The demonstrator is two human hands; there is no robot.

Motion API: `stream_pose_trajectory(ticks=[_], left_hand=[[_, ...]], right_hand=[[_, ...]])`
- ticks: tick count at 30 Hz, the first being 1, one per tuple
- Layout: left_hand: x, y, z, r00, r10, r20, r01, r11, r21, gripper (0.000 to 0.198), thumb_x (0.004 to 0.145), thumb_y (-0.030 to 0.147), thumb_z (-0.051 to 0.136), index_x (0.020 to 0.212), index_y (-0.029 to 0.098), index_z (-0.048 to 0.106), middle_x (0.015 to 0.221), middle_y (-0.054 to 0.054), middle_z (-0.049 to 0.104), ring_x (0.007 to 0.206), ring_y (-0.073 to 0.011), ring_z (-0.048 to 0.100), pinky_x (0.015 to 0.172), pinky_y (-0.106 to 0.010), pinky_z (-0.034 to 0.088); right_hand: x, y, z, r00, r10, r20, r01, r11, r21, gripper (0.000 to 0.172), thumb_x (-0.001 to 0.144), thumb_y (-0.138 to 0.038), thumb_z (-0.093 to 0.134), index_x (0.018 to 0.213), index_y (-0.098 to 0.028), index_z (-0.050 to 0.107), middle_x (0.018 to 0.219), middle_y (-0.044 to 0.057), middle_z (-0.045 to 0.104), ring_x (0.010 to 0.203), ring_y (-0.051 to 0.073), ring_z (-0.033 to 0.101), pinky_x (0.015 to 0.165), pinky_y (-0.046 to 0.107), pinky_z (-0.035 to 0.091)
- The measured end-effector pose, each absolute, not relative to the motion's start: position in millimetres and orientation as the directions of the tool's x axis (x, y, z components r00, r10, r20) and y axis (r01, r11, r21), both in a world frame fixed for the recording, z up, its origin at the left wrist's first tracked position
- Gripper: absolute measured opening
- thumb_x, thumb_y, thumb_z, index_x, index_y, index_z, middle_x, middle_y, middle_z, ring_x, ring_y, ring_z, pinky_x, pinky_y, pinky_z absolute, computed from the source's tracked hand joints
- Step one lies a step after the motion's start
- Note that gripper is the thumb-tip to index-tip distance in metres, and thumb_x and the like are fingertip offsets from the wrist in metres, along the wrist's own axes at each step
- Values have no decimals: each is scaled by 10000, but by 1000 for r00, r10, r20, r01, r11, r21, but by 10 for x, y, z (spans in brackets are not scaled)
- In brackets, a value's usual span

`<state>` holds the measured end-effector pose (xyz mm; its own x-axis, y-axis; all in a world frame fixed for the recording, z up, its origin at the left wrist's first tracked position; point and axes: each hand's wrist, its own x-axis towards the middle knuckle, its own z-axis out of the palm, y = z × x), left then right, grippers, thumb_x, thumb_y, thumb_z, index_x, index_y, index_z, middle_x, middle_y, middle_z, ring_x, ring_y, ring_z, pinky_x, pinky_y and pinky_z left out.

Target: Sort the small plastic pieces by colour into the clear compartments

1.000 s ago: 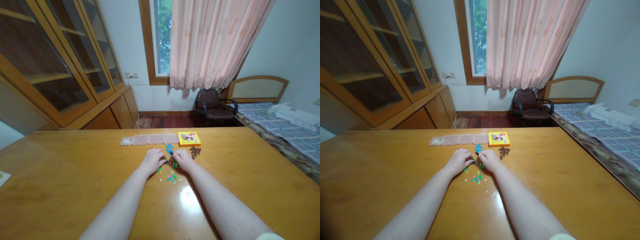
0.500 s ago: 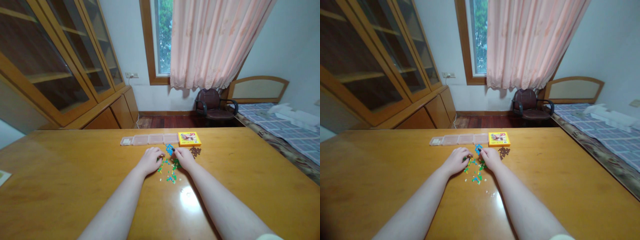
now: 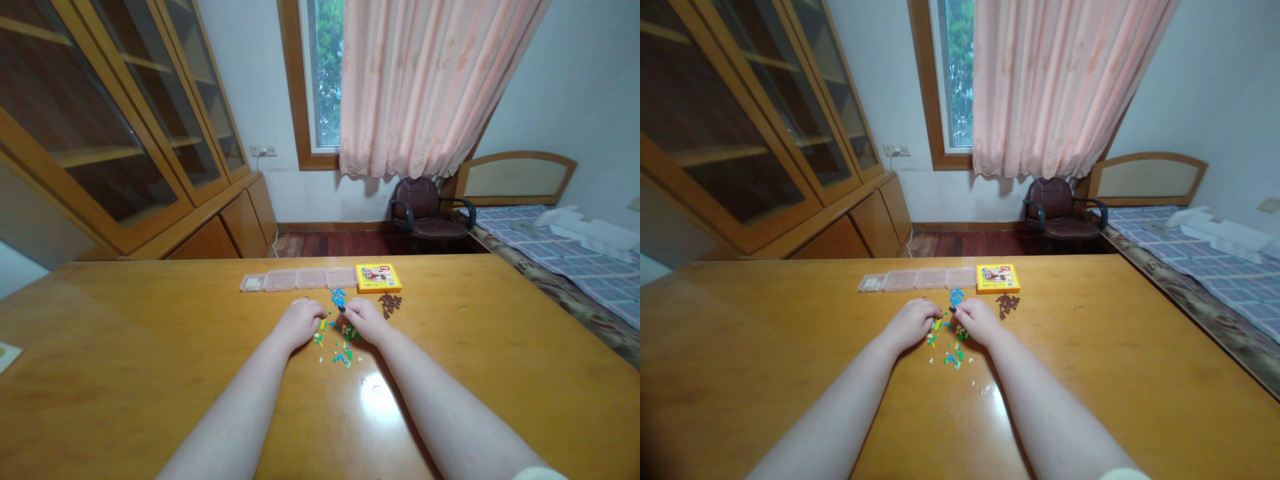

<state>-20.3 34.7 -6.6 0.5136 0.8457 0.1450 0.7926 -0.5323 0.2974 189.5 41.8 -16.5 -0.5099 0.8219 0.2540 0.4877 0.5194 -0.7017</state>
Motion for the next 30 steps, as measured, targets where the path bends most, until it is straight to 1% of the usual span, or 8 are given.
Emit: stream_pose_trajectory(ticks=[3, 7, 9, 15, 21, 23, 26, 30], left_hand=[[-204, 341, -47, 475, 864, 165, 825, -503, 259, 253, 736, 91, 497, 804, 212, 709, 814, -32, 694, 820, -184, 593, 848, -345, 435], [-178, 313, -29, 521, 824, 222, 779, -566, 271, 351, 752, 76, 488, 981, 250, 689, 998, -27, 673, 960, -187, 555, 913, -358, 403], [-170, 306, -38, 561, 800, 213, 754, -600, 269, 384, 762, 77, 490, 1029, 277, 680, 1068, -23, 655, 1013, -189, 533, 937, -369, 388], [-205, 344, -103, 537, 820, 199, 781, -572, 251, 322, 788, 114, 496, 965, 273, 714, 1075, -37, 659, 1024, -205, 535, 949, -404, 377], [-210, 357, -85, 468, 857, 215, 816, -512, 267, 249, 738, 82, 499, 750, 219, 707, 860, -36, 683, 896, -195, 564, 890, -375, 401], [-200, 343, -56, 468, 859, 210, 817, -511, 267, 232, 733, 85, 498, 732, 209, 694, 800, -38, 672, 848, -190, 562, 857, -359, 411], [-184, 315, -15, 509, 832, 221, 785, -554, 278, 259, 749, 89, 490, 819, 220, 703, 835, -35, 671, 869, -185, 554, 872, -352, 405], [-169, 295, -18, 593, 776, 216, 723, -631, 281, 331, 775, 97, 485, 947, 270, 710, 993, -17, 673, 978, -184, 535, 947, -370, 370]], right_hand=[[1894, 411, -161, -564, 781, 268, 432, 556, -710, 490, 927, -439, 355, 694, -154, 678, 636, 37, 616, 656, 155, 536, 627, 244, 362], [1880, 415, -177, -608, 751, 258, 408, 574, -710, 470, 926, -440, 365, 754, -147, 691, 679, 46, 641, 686, 162, 551, 655, 250, 370], [1876, 422, -188, -613, 753, 238, 435, 573, -695, 442, 929, -409, 369, 778, -152, 696, 704, 46, 652, 697, 160, 554, 662, 247, 369], [1891, 445, -195, -485, 847, 217, 596, 502, -627, 395, 926, -319, 373, 771, -167, 703, 715, 49, 661, 689, 157, 545, 650, 246, 351], [1889, 417, -184, -603, 755, 257, 448, 587, -674, 391, 928, -345, 381, 798, -166, 703, 735, 49, 668, 724, 164, 560, 676, 247, 370], [1881, 417, -190, -620, 749, 234, 445, 582, -681, 374, 925, -351, 395, 826, -172, 708, 761, 49, 679, 745, 168, 570, 693, 249, 375], [1878, 441, -199, -537, 819, 204, 530, 515, -673, 369, 927, -337, 388, 839, -175, 708, 793, 58, 687, 750, 172, 578, 696, 254, 378], [1892, 467, -194, -411, 888, 206, 609, 435, -663, 365, 925, -334, 382, 855, -180, 706, 815, 69, 688, 759, 181, 579, 700, 263, 380]])
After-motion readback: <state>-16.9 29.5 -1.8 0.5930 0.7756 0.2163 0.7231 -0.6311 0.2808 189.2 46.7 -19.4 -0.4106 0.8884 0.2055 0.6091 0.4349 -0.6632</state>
